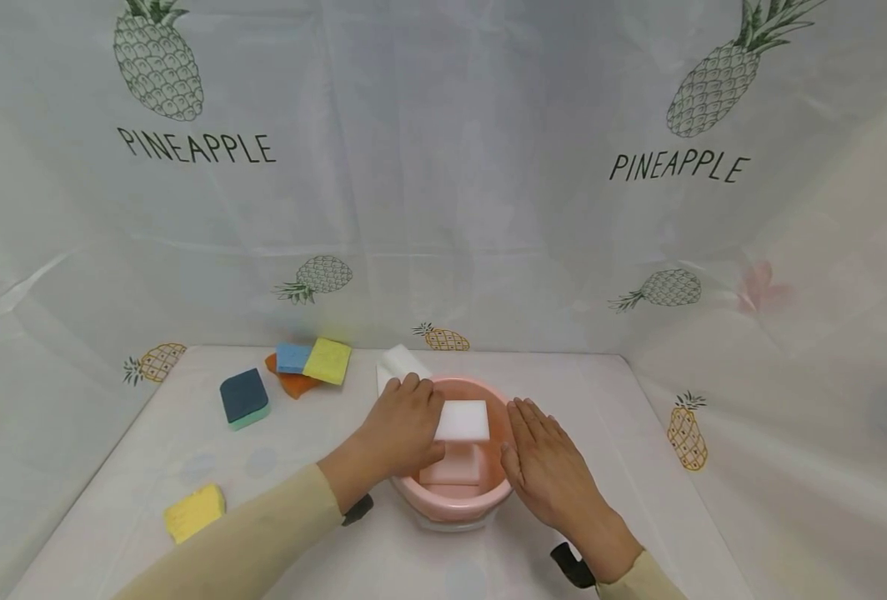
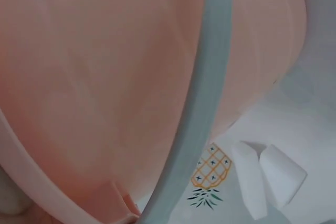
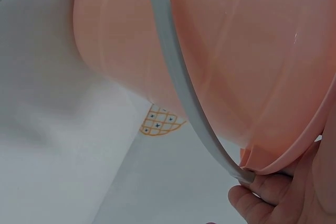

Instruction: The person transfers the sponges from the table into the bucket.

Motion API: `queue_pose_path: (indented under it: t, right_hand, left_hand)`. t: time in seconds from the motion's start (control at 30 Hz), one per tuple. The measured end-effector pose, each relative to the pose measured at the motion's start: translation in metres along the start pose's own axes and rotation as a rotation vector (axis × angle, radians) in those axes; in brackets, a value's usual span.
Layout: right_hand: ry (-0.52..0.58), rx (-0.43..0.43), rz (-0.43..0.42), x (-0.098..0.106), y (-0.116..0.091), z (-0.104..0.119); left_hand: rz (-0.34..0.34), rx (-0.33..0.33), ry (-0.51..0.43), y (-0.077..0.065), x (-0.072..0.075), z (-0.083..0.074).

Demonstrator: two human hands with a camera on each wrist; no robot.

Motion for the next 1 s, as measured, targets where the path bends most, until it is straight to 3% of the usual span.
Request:
queue_pose_path:
  t: [1.0]
  right_hand:
    - [-0.009,0.025,-0.042,0.0034,0.0002,0.0010]
  left_hand:
    - [0.031,0.015,0.028,0.0009,0.0020,-0.0035]
Point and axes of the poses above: each hand's wrist, its own y-axis towards the middle knuckle, its own x-axis out of the back of the hand, z = x × y, the point moved 3 cm from there along y, towards the middle knuckle, and after that the axes turned 8 degrees about -y, right-handed, at the moved point
